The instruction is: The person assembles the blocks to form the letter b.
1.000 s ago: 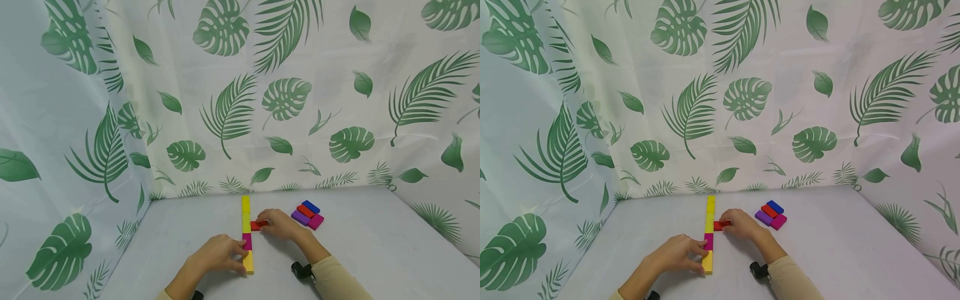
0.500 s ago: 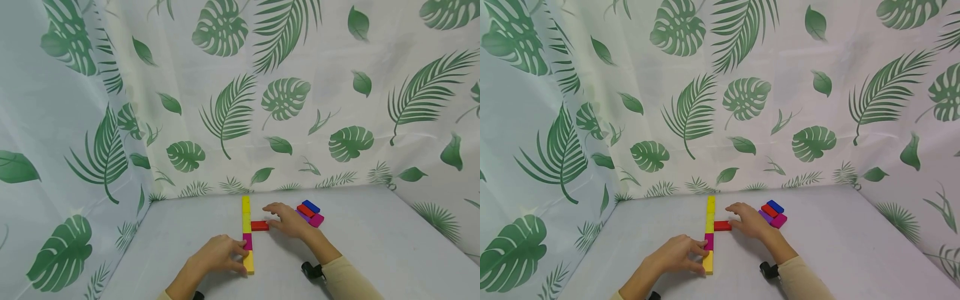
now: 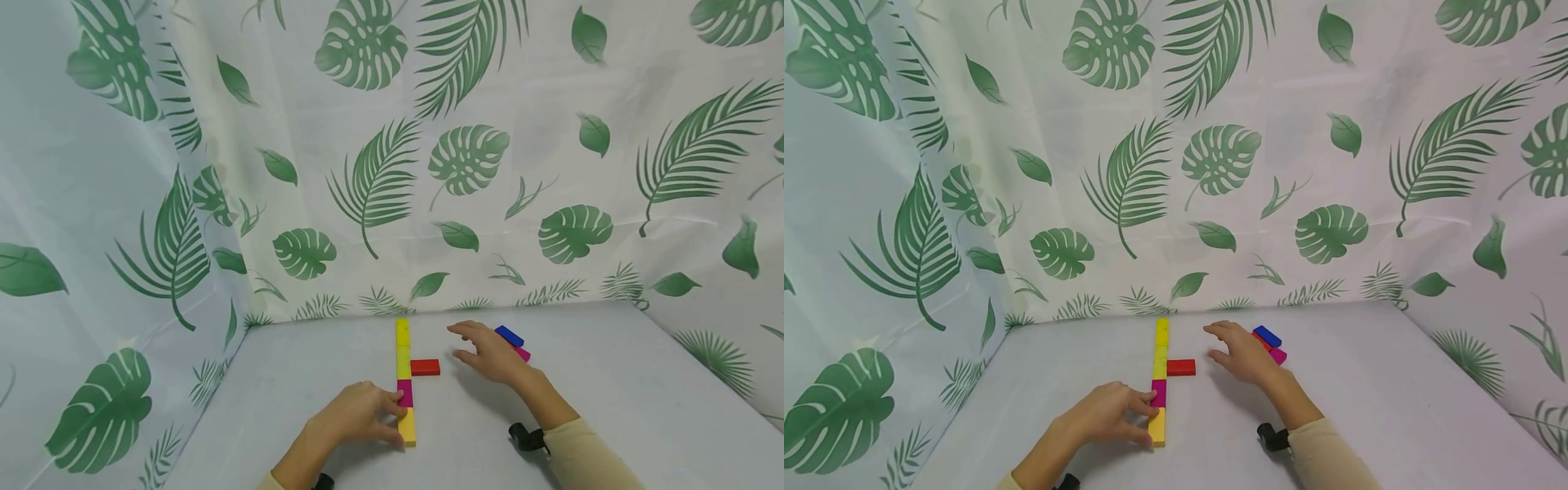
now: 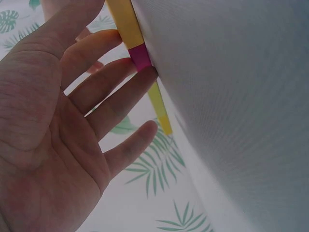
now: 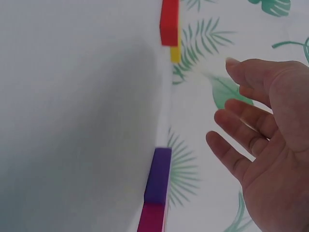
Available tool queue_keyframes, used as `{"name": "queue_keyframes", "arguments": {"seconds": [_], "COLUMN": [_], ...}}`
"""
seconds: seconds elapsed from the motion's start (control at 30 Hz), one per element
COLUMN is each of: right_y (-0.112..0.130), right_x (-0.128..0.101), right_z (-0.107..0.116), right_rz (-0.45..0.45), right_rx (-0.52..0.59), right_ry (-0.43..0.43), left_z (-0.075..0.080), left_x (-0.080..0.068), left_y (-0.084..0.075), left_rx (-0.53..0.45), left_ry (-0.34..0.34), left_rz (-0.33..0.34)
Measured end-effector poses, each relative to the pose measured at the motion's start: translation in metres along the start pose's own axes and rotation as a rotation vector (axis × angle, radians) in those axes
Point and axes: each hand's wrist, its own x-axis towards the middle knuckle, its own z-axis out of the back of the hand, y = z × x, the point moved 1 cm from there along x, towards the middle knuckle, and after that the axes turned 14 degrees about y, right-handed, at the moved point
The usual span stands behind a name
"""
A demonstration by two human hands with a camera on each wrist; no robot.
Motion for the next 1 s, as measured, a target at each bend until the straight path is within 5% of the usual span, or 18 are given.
{"name": "queue_keyframes", "arguments": {"seconds": [0.43,1.0], "right_y": [-0.02,-0.039], "right_x": [-0.011,-0.015], "right_z": [0.014,0.011], "right_rz": [0.028,-0.043], "right_rx": [-0.059,-0.078], "right_ry": [-0.071,-0.009], "left_z": [0.0,-0.001], "left_x": [0.0,0.0], "left_y": [0.001,0.002], "left_rx": [0.007,0.013], "left_ry": [-0.006,-0.016], "left_rz": [-0.004,-0.011]}}
